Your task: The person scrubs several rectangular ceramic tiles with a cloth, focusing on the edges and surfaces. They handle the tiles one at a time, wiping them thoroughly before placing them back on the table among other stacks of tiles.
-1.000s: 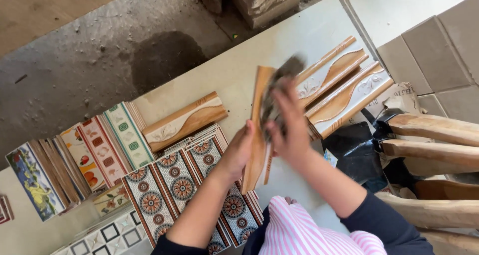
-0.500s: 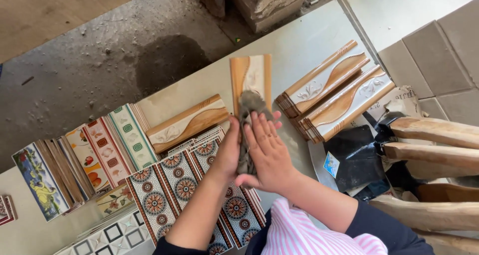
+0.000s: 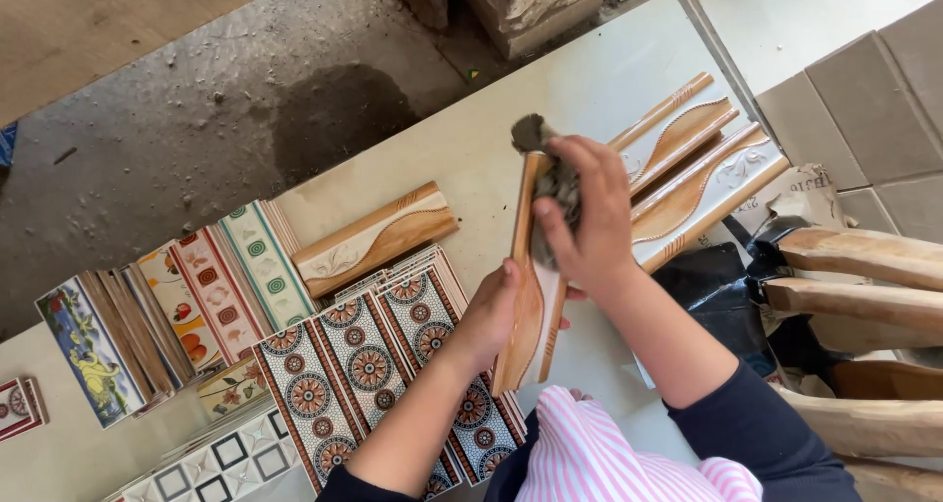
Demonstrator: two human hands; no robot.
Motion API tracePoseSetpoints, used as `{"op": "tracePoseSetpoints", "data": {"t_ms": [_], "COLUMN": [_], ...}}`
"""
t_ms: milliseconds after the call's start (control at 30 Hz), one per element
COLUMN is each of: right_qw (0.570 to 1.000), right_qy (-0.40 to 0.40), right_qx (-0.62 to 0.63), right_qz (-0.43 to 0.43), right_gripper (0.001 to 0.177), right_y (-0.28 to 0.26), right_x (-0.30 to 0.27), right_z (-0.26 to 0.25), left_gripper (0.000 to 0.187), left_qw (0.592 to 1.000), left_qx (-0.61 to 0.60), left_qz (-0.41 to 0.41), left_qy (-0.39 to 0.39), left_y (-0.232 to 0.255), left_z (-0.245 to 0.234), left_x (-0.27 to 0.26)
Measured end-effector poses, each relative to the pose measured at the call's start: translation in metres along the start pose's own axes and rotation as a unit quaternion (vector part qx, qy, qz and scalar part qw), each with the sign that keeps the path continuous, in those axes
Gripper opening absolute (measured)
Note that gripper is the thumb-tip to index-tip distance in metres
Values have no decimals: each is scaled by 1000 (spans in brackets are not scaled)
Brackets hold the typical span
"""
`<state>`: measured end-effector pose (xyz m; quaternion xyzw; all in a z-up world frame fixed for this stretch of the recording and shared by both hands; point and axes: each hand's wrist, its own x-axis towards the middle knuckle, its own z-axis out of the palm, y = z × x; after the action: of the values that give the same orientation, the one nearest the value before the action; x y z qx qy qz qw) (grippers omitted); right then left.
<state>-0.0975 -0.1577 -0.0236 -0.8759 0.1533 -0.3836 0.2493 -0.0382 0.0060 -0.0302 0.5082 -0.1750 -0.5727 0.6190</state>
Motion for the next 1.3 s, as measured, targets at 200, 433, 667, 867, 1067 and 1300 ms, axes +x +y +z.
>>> {"op": "tracePoseSetpoints", "data": {"t_ms": [200,433,667,867,1067,1300], "right_qw": [980,865,994,952,964,983], "right_qy": [113,308,-105,-263,-238,-137], "right_qx": [23,233,26,30,17,110], "right_qz": [162,320,9,-156,-114,-54], "right_gripper": [26,38,76,54,63,68], "right_y": [70,19,-54,-73,-79,-60], "right_x": [-13,-11,-53,-154,-122,-33], "right_z": [-10,-31,18,23,21,7], "left_gripper": [85,86,82,99,99,78], "left_qw": [982,974,990,967,981,952], "left_qx": [-157,-216,-135,-235,-172,-299], "left_qz": [-47,-28,-12,44,50,12], "left_qy": [-96,-63,45,88,79,65], "left_y": [-14,1,23,53,62,4], "left_z": [6,-3,-4,-34,-18,16], "left_x": [2,16,13,11,5,13]}}
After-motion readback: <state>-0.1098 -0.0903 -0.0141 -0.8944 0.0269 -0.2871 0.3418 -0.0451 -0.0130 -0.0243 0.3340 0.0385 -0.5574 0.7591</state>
